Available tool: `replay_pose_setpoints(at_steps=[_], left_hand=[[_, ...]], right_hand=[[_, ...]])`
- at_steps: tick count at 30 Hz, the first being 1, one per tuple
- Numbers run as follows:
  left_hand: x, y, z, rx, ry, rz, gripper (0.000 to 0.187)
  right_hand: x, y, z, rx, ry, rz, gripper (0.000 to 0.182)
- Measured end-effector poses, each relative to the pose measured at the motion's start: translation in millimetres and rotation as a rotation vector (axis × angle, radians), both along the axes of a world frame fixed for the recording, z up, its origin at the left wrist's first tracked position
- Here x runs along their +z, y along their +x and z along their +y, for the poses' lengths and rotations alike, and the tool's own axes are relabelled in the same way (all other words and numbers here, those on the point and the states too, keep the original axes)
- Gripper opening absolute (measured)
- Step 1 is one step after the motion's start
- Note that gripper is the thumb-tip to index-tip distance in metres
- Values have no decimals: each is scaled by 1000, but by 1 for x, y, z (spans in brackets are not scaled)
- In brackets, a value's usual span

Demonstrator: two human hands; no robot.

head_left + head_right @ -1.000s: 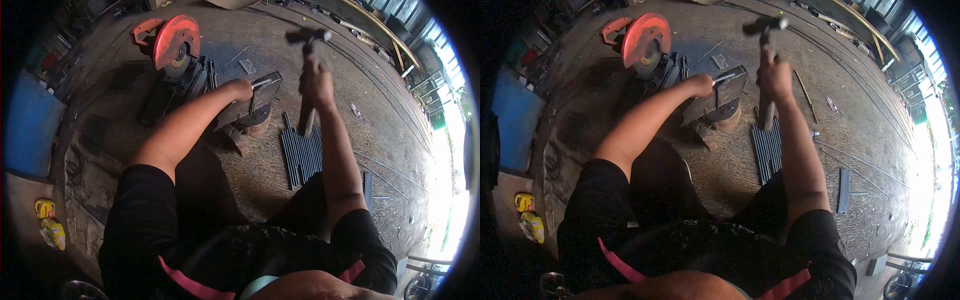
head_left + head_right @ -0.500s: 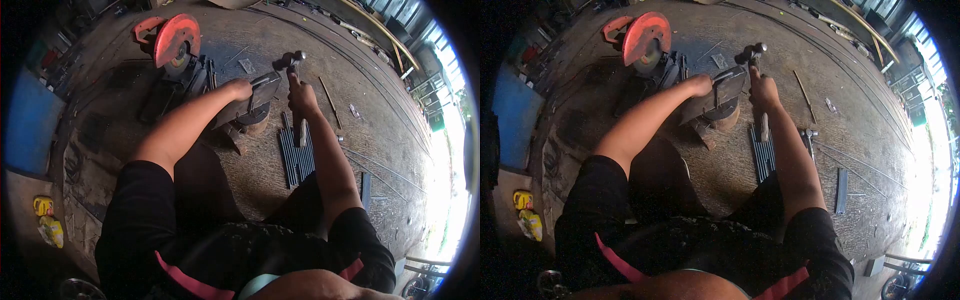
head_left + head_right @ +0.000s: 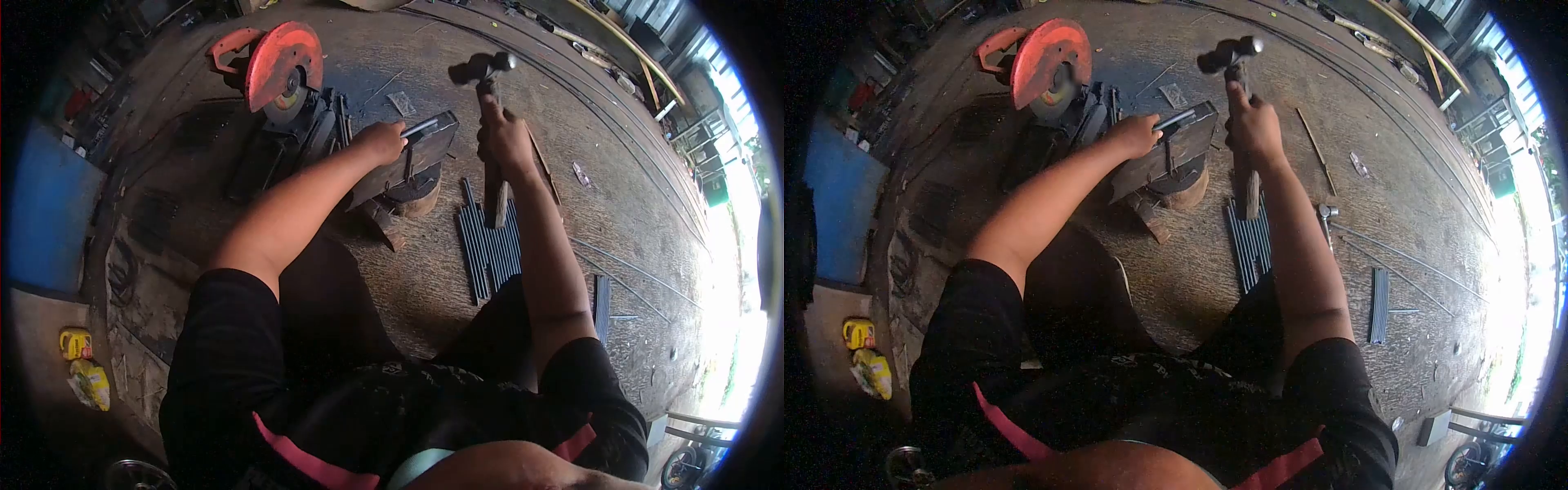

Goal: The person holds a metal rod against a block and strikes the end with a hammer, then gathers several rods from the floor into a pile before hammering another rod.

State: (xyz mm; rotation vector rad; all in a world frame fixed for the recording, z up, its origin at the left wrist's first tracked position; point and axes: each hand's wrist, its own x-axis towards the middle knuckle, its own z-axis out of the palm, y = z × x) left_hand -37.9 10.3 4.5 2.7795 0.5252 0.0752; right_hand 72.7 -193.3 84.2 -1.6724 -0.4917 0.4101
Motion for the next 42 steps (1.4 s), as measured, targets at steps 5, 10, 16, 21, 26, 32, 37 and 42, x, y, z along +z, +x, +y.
replay_pose_setpoints(at_steps=[5,10,16,21,26,32,37,42], left_hand=[[5,4,-6,104,19,109,45],[0,5,-3,11,-21,126,48],[-6,8,-7,67,-30,116,46],[-4,3,-10,33,9,62,46],[-8,9,-11,54,56,33,45],[-18,11,-2,127,-5,28,45],[-6,6,-4,79,31,98,47],[-21,14,-5,23,97,25,47]], right_hand=[[-28,2,6,-15,-155,57,47],[-38,2,8,-18,-318,56,55],[-42,0,9,-4,-439,19,64],[19,10,6,-94,84,-297,58],[64,6,-4,-166,290,-416,50],[-63,-3,12,55,-606,-133,66],[-8,-3,19,-40,-381,-394,61],[77,-24,-1,-103,196,-436,49]])
